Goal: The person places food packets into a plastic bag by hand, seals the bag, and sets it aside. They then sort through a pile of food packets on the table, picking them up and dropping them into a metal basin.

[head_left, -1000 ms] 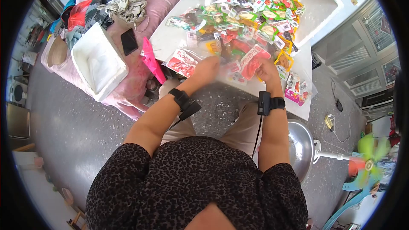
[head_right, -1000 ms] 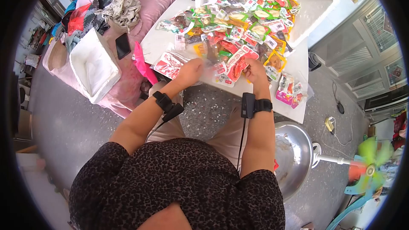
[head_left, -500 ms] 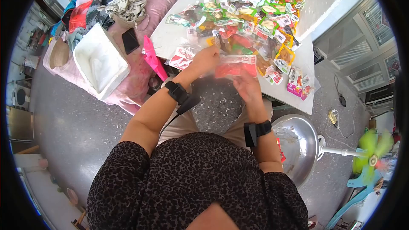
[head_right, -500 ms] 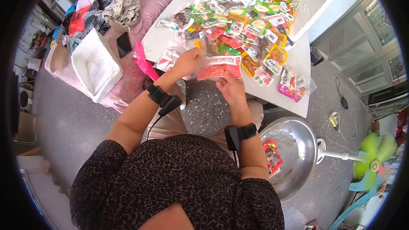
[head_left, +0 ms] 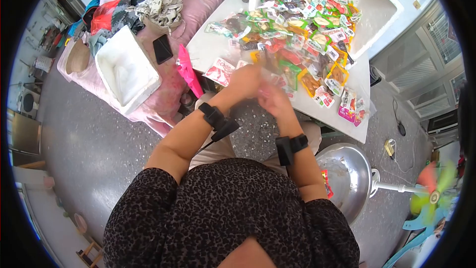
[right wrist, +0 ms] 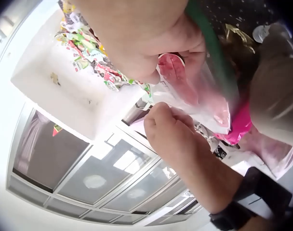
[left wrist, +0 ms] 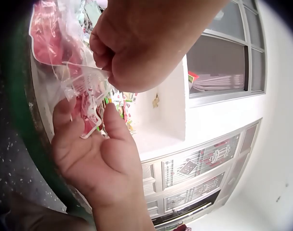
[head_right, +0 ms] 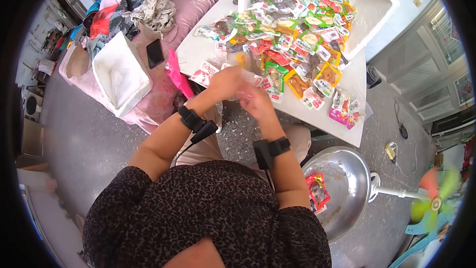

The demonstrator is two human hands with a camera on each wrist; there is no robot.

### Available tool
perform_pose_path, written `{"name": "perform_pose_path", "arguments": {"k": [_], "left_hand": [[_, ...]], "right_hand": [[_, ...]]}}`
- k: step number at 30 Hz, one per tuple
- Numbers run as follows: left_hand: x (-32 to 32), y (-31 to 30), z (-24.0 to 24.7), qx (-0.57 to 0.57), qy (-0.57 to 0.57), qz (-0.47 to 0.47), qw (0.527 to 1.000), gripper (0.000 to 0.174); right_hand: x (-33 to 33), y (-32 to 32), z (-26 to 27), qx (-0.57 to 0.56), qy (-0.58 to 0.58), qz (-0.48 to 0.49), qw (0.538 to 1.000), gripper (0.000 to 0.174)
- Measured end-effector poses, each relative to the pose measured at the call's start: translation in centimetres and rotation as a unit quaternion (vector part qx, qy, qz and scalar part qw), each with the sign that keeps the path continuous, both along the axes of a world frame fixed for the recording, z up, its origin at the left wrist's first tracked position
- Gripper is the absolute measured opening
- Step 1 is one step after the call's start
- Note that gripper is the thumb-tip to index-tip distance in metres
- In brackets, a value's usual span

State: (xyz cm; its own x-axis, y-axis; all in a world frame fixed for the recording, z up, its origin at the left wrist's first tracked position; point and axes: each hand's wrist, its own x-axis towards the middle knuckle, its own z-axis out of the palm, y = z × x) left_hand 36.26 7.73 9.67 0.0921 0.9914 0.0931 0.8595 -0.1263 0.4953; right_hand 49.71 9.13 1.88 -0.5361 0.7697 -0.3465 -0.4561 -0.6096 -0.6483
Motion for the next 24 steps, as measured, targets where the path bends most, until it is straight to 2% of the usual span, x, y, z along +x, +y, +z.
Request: {"name": "perform_pose_path", "arguments": {"k": [1, 4, 7, 10, 13, 16, 17, 19, 22, 24], "left_hand": [[-0.2, -0.2, 0.0, 0.005, -0.008, -0.004, 1.000, 0.021], [0.1, -0.5, -0.4, 0.025, 0.018, -0.029, 0.999, 0.022], [0.5, 0.8, -2.5, -0.007, 0.080, -0.044, 0.996, 0.024], [0.3, 0.8, -2.4, -0.014, 0.100, -0.040, 0.994, 0.024], [-0.4, 0.3, -1.5, 0.017, 0.082, -0.049, 0.995, 0.023], [-0.7, -0.5, -1.0, 0.043, 0.066, -0.078, 0.994, 0.023], [-0.5, -0.5, -0.9, 0.035, 0.069, -0.069, 0.995, 0.023], [-0.1, -0.2, -0.7, 0.019, 0.075, -0.052, 0.996, 0.022], [-0.4, 0.6, -1.3, 0.050, 0.077, -0.057, 0.994, 0.022], [-0.8, 0.0, -0.4, 0.085, 0.000, -0.037, 0.996, 0.021]], "right_hand": [[0.5, 0.1, 0.2, -0.019, -0.036, -0.012, 0.999, 0.029], [0.3, -0.1, 0.9, 0.058, -0.168, 0.037, 0.983, 0.028], [-2.8, 0.4, -0.3, 0.063, 0.004, -0.071, 0.995, 0.025], [-4.1, 0.5, 1.1, 0.026, 0.093, -0.052, 0.994, 0.019], [-4.2, 1.1, -0.1, 0.065, -0.031, 0.005, 0.997, 0.020], [-3.3, 2.1, -0.8, 0.057, -0.154, 0.017, 0.986, 0.022], [-3.7, 2.5, -1.8, 0.178, -0.132, -0.002, 0.975, 0.022], [-4.3, 2.9, -1.5, 0.272, -0.106, -0.020, 0.956, 0.023], [-5.3, 3.2, 0.5, 0.130, -0.009, 0.014, 0.991, 0.024], [-5.8, 3.4, 1.5, 0.086, 0.028, 0.033, 0.995, 0.024]]}}
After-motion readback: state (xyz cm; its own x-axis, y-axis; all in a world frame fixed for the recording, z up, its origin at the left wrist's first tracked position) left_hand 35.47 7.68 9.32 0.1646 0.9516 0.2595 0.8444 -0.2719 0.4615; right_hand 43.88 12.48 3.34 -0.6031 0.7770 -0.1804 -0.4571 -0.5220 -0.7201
